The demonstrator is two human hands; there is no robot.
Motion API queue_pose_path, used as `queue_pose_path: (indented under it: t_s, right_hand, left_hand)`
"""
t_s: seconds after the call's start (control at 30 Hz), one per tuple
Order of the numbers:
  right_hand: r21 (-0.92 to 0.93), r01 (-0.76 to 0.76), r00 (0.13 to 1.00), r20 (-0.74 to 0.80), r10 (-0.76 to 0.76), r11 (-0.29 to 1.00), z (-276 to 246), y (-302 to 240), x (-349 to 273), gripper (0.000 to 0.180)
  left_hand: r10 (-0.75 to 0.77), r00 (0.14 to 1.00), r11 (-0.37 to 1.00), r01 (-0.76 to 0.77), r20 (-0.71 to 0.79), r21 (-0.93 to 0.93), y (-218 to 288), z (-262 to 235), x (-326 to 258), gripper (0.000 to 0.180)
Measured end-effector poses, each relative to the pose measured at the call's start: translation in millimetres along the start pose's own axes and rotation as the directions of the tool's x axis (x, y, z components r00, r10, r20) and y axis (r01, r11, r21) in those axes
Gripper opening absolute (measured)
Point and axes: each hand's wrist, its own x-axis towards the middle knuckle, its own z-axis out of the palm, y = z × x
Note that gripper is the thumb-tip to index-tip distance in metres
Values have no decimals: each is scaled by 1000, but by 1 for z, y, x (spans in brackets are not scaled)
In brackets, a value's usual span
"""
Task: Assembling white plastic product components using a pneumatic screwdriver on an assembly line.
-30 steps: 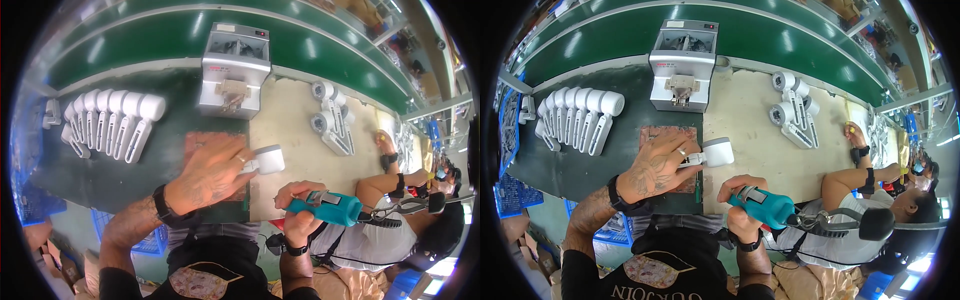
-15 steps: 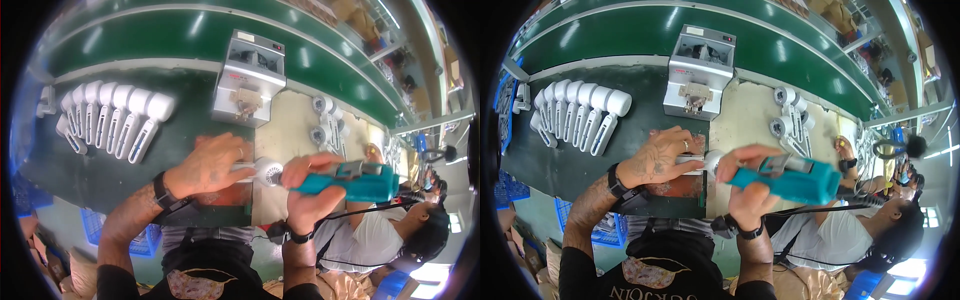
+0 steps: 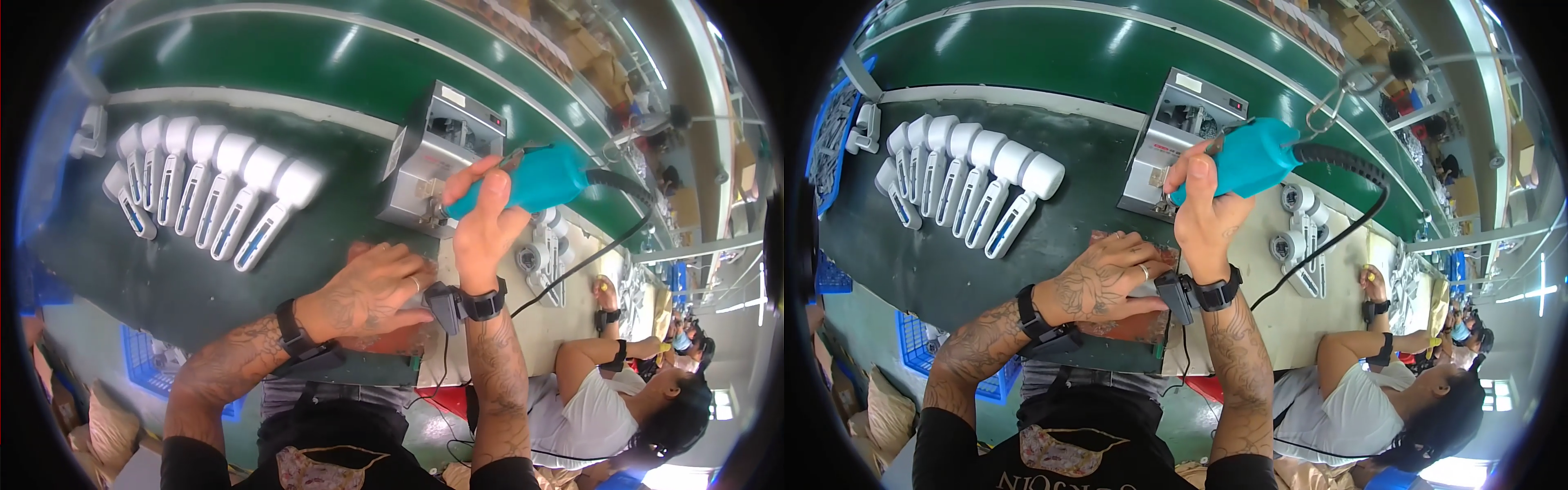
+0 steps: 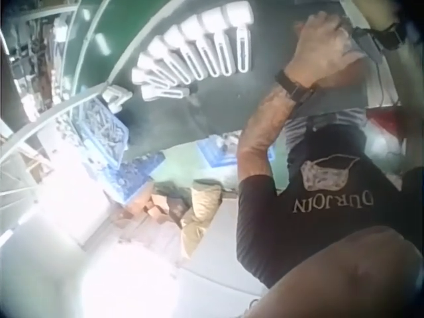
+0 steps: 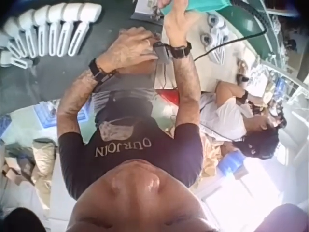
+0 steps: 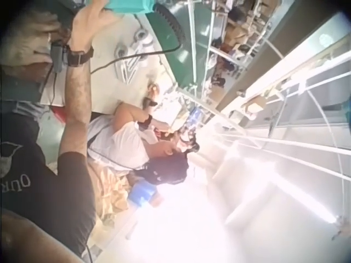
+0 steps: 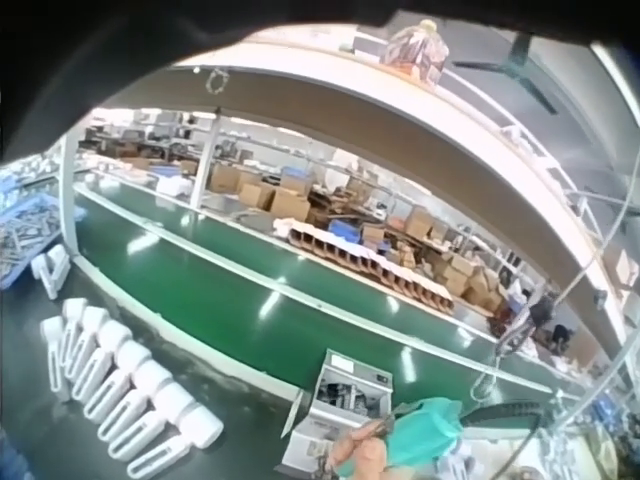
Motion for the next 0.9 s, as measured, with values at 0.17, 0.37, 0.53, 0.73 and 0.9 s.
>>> queue_pose_path:
  t_s: [0.17, 0.37, 0.53, 0.73, 0.9]
  right_hand:
    - [40, -66, 998, -10, 67, 997, 2, -14, -7, 39]
    - [103, -164, 987, 18, 163, 981, -28, -52, -49, 65]
    - [50, -208, 978, -5, 208, 977, -39, -55, -65, 74]
    - [58, -221, 975, 9, 221, 973, -37, -52, -72, 73]
    - [104, -196, 980, -17, 199, 975, -37, -45, -78, 62]
  left_hand:
    - [-28, 999, 999, 27, 33, 29, 0, 0, -4, 46]
    - [-79, 995, 996, 77, 66, 37, -1, 0, 1, 47]
    - [-81, 996, 996, 80, 42, 33, -2, 0, 2, 45]
    - [-107, 993, 994, 106, 55, 18, 0, 0, -1, 44]
    - [-87, 994, 996, 88, 70, -2, 1, 2, 1, 44]
